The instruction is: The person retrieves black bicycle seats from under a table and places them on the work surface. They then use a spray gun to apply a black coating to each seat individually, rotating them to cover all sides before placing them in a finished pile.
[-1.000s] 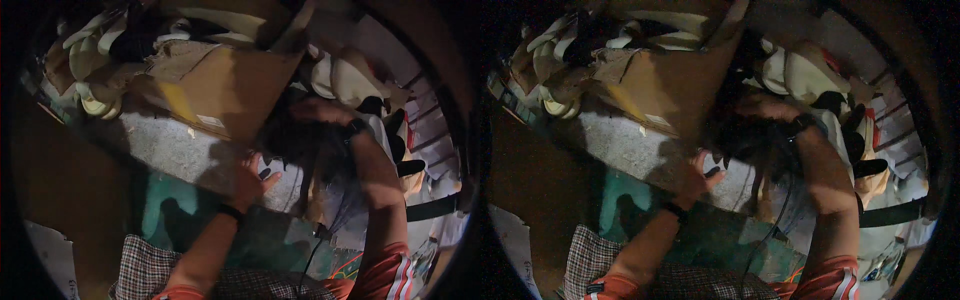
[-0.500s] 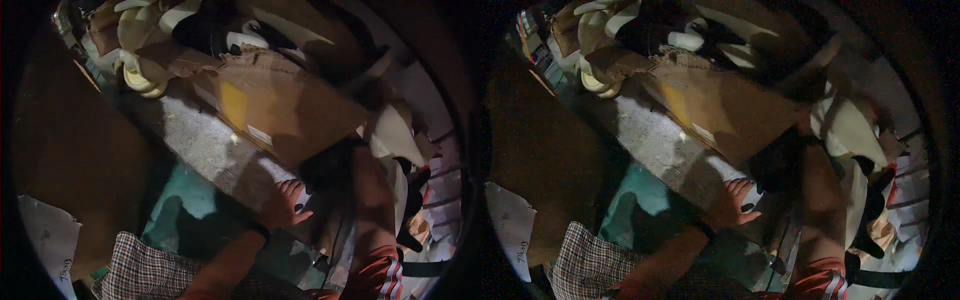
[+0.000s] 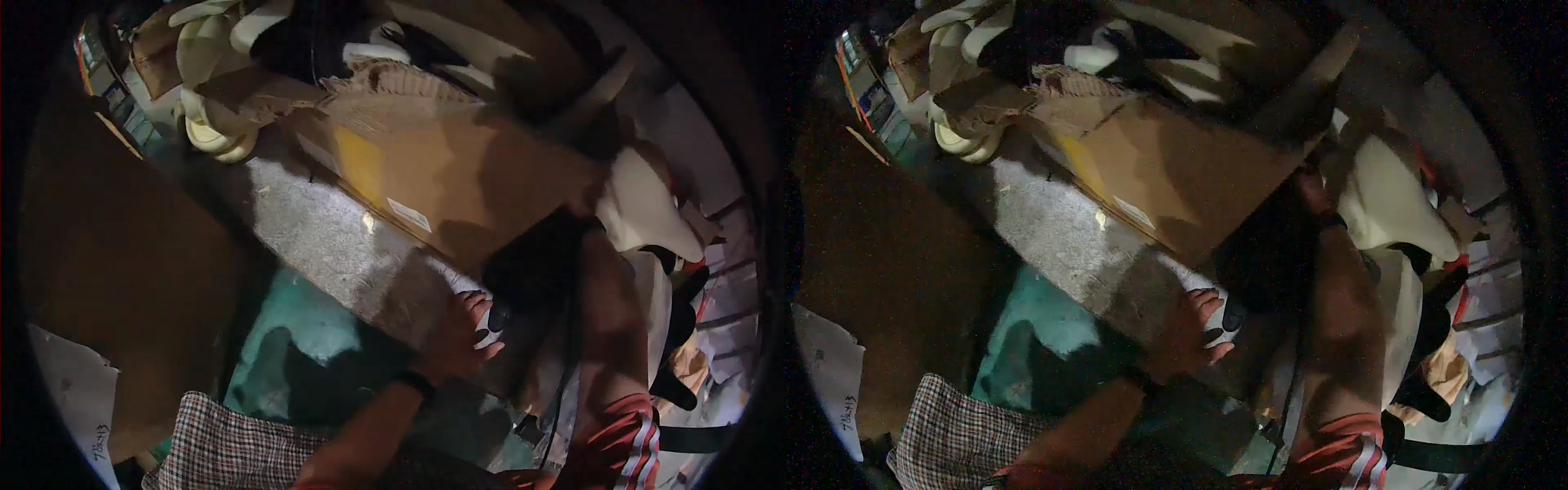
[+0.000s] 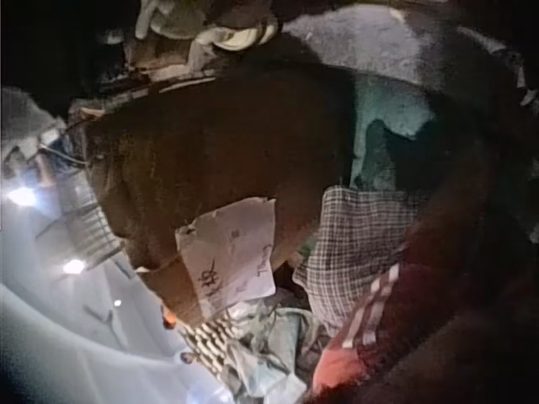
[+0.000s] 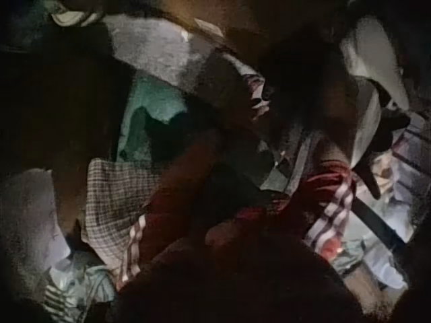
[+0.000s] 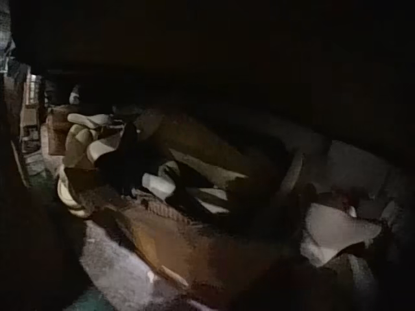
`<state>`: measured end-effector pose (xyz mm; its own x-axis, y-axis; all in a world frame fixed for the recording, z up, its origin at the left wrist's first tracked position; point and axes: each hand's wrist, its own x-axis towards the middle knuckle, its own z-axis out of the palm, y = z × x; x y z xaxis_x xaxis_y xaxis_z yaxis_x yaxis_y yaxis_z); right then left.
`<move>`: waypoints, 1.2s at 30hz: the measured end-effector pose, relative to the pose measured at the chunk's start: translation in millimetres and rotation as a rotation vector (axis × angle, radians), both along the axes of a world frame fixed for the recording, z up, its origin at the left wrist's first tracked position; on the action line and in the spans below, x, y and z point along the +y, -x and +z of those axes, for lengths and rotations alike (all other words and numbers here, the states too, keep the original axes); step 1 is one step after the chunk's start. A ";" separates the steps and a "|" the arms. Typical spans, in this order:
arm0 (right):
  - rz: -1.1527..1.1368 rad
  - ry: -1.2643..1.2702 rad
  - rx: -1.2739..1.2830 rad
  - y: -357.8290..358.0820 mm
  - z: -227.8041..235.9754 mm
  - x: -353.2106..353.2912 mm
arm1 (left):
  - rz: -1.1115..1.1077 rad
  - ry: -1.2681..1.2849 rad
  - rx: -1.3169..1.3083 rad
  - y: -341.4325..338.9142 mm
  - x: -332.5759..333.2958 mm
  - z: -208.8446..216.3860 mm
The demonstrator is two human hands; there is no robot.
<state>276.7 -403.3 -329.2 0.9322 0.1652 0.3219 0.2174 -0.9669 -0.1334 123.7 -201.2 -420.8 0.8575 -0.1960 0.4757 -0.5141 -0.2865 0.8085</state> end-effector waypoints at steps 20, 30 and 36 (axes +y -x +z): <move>-0.012 0.033 0.006 35.6 -0.8 -2.4 | 0.010 0.064 0.033 11.3 -5.0 10.1; 0.012 0.037 0.033 34.2 1.4 -0.6 | 0.011 0.076 0.157 8.9 3.7 20.9; 0.025 0.042 0.052 45.1 3.1 5.9 | 0.060 -0.069 0.080 9.3 6.7 27.7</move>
